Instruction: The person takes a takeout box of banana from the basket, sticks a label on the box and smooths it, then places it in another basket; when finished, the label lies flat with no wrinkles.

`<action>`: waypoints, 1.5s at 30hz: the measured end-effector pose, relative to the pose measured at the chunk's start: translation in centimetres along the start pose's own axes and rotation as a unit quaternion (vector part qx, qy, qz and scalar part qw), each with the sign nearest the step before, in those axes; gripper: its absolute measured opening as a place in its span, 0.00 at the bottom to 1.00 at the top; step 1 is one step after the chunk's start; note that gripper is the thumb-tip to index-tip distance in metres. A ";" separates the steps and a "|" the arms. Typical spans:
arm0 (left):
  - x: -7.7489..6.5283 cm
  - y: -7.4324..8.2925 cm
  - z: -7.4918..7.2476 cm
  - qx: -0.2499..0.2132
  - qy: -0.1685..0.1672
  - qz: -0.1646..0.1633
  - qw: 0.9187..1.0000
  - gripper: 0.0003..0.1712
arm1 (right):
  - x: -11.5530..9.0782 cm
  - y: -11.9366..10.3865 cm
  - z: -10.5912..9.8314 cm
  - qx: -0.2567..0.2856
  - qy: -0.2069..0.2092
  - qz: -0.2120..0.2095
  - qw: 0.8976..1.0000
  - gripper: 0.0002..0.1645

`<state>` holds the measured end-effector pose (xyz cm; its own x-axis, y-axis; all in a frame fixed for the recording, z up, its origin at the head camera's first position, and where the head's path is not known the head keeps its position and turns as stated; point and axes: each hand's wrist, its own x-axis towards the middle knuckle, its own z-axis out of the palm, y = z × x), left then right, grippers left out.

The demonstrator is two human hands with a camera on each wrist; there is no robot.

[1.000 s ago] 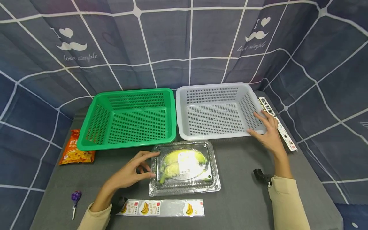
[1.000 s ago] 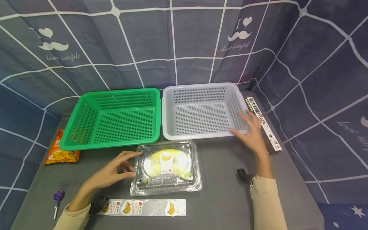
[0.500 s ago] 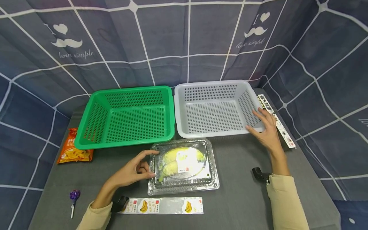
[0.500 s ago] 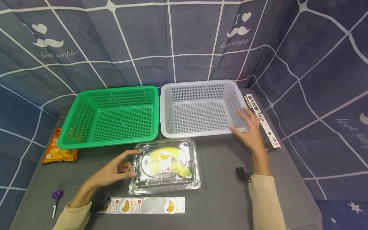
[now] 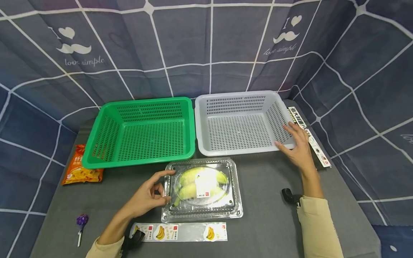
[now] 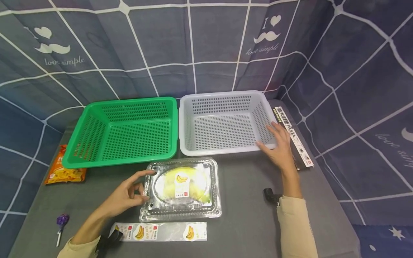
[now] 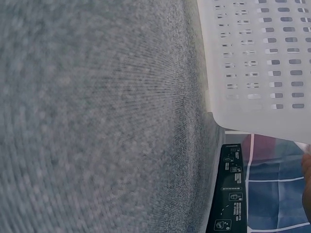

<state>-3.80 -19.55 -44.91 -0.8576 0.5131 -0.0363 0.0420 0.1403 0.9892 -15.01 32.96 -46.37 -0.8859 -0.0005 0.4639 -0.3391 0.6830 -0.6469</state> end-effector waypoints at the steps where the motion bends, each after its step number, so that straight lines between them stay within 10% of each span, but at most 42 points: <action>1: -0.2 0.2 0.0 -0.001 0.001 0.001 1.000 0.43 | -0.1 0.0 0.0 0.000 0.004 -0.004 1.000 0.41; 16: -1.8 3.3 -1.0 -0.077 -0.049 -0.009 0.996 0.45 | 0.1 0.0 0.2 0.004 0.013 -0.002 1.000 0.41; 21: -1.4 5.2 -1.6 -0.084 -0.066 0.048 0.993 0.44 | 0.2 -0.1 0.2 0.004 0.013 -0.002 1.000 0.42; 37: 1.3 7.8 -3.9 -0.020 -0.039 0.047 0.998 0.47 | 0.0 0.3 0.4 -0.002 0.016 -0.015 1.000 0.42; 45: 5.2 8.4 -4.8 -0.020 -0.030 0.057 0.998 0.44 | 0.0 0.7 0.4 -0.006 0.012 -0.024 1.000 0.41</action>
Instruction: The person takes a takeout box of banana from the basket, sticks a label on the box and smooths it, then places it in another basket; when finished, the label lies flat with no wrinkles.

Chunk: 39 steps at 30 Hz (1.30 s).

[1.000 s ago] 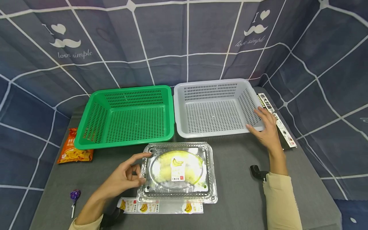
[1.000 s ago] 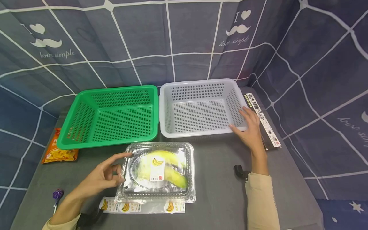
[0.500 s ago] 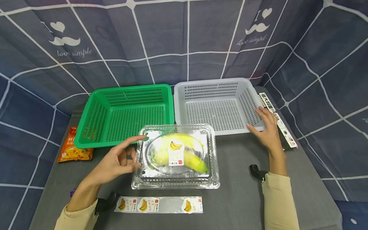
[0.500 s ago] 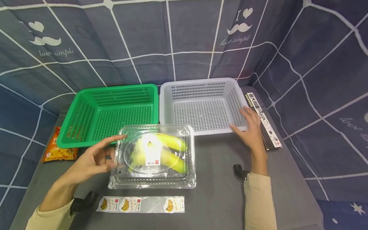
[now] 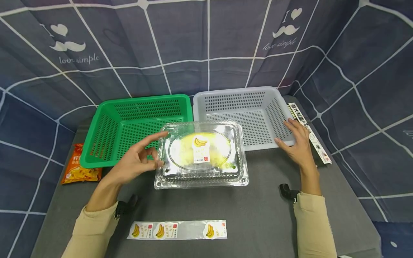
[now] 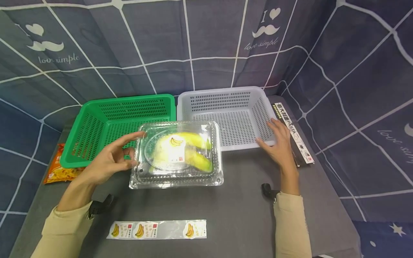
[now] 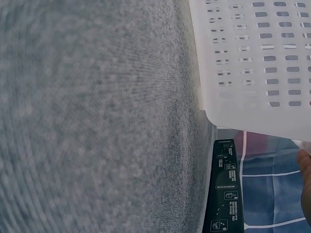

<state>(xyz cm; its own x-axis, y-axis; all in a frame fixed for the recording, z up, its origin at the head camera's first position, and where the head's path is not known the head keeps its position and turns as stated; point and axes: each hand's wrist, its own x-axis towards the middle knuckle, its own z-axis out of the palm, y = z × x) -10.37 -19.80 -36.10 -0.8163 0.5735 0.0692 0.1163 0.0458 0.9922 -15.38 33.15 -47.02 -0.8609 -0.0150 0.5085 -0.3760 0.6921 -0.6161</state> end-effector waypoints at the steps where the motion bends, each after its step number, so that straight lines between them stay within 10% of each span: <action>1: 0.5 0.0 -0.1 0.004 0.003 0.003 1.000 0.44 | 0.0 0.1 0.0 -0.001 -0.001 -0.001 1.000 0.41; 39: 19.1 -2.4 2.7 -0.012 0.003 -0.115 0.993 0.45 | 0.0 -0.1 -0.3 -0.013 -0.008 0.019 1.000 0.47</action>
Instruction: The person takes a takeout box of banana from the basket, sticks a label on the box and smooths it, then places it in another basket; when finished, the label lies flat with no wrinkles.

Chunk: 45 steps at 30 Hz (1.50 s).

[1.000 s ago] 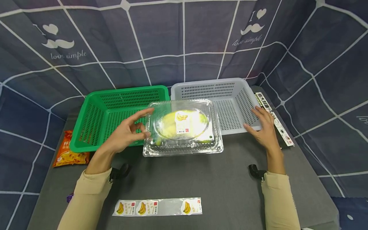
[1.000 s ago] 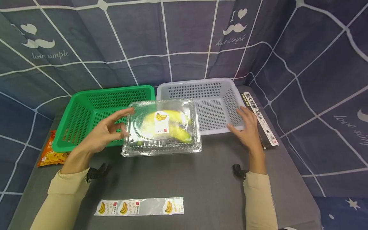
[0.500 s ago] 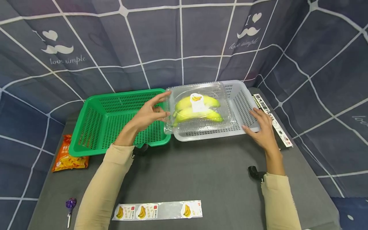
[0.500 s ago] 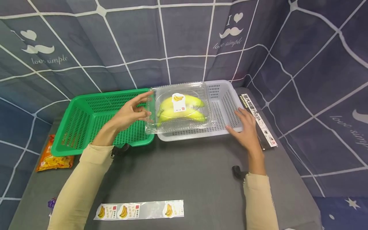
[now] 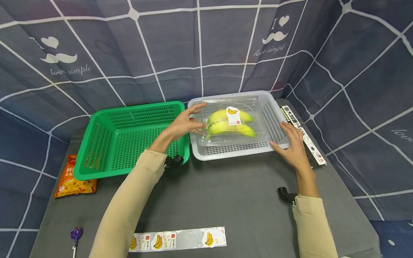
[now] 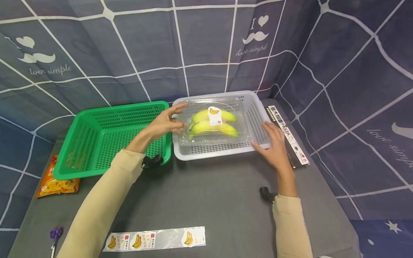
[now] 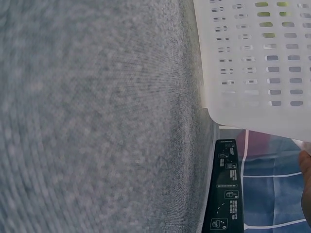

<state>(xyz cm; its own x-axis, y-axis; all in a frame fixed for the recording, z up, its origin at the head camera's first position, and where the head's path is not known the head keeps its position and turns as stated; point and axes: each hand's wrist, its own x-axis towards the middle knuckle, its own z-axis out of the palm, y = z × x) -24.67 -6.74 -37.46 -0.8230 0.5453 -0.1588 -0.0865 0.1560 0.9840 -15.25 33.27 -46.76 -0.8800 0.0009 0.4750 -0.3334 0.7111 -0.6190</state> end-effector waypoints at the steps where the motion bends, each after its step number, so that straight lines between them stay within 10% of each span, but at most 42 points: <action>1: 0.3 0.0 0.1 0.003 0.002 -0.002 1.000 0.45 | 0.0 0.0 0.1 -0.001 0.001 -0.003 1.000 0.47; 22: 2.7 -1.2 1.1 0.142 -0.009 -0.003 0.990 0.45 | 0.0 -0.3 0.2 0.002 0.000 0.002 1.000 0.48; 37: 2.5 0.0 0.3 0.421 -0.012 0.031 0.907 0.51 | -0.1 -0.1 0.1 -0.004 0.000 0.001 1.000 0.48; 45: 2.2 -0.8 -0.4 0.448 -0.018 0.003 0.894 0.53 | 0.0 -0.1 0.2 -0.002 0.002 -0.009 1.000 0.47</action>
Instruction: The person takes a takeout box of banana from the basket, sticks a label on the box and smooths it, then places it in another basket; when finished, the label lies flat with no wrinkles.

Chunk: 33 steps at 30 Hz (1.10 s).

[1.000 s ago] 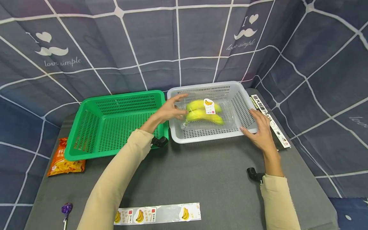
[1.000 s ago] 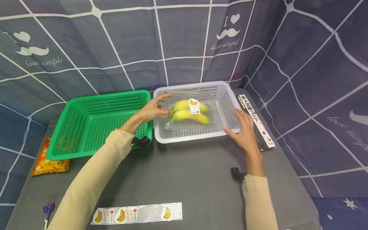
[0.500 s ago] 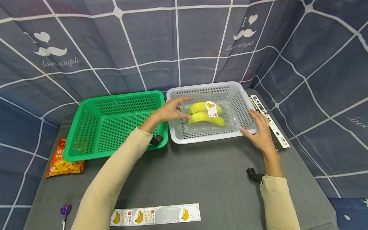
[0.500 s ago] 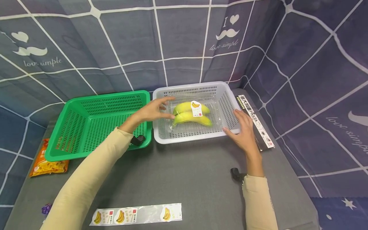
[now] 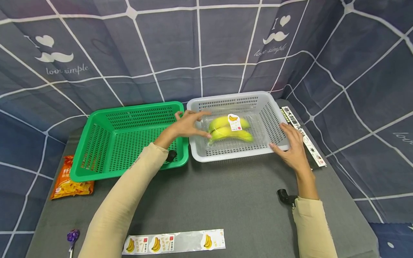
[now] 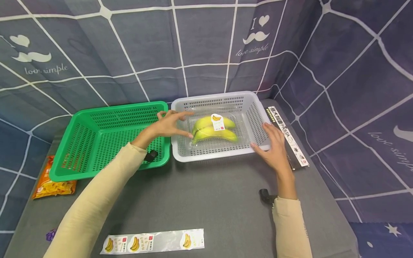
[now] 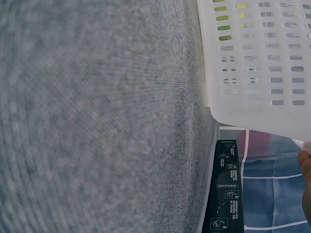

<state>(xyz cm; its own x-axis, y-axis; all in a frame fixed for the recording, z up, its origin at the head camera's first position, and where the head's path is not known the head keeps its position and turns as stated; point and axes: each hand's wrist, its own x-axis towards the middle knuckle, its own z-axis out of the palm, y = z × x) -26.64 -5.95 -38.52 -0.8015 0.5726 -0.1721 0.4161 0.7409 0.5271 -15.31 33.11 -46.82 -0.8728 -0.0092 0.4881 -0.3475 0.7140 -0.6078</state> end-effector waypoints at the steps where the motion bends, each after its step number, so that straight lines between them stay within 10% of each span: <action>1: 0.0 -0.2 0.1 0.000 -0.002 0.001 1.000 0.53 | 0.0 0.0 0.0 0.001 0.000 0.000 1.000 0.47; 33: 0.5 -1.2 1.0 0.084 0.012 0.022 0.996 0.50 | 0.0 -0.2 -0.2 -0.005 -0.007 0.008 1.000 0.47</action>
<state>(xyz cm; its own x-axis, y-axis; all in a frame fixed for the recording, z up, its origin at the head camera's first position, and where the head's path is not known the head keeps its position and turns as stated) -27.10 -6.19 -40.11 -0.7901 0.5990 -0.1302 0.5157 0.7643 0.3871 -15.14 33.05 -46.59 -0.8833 -0.0075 0.4688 -0.3294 0.7215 -0.6090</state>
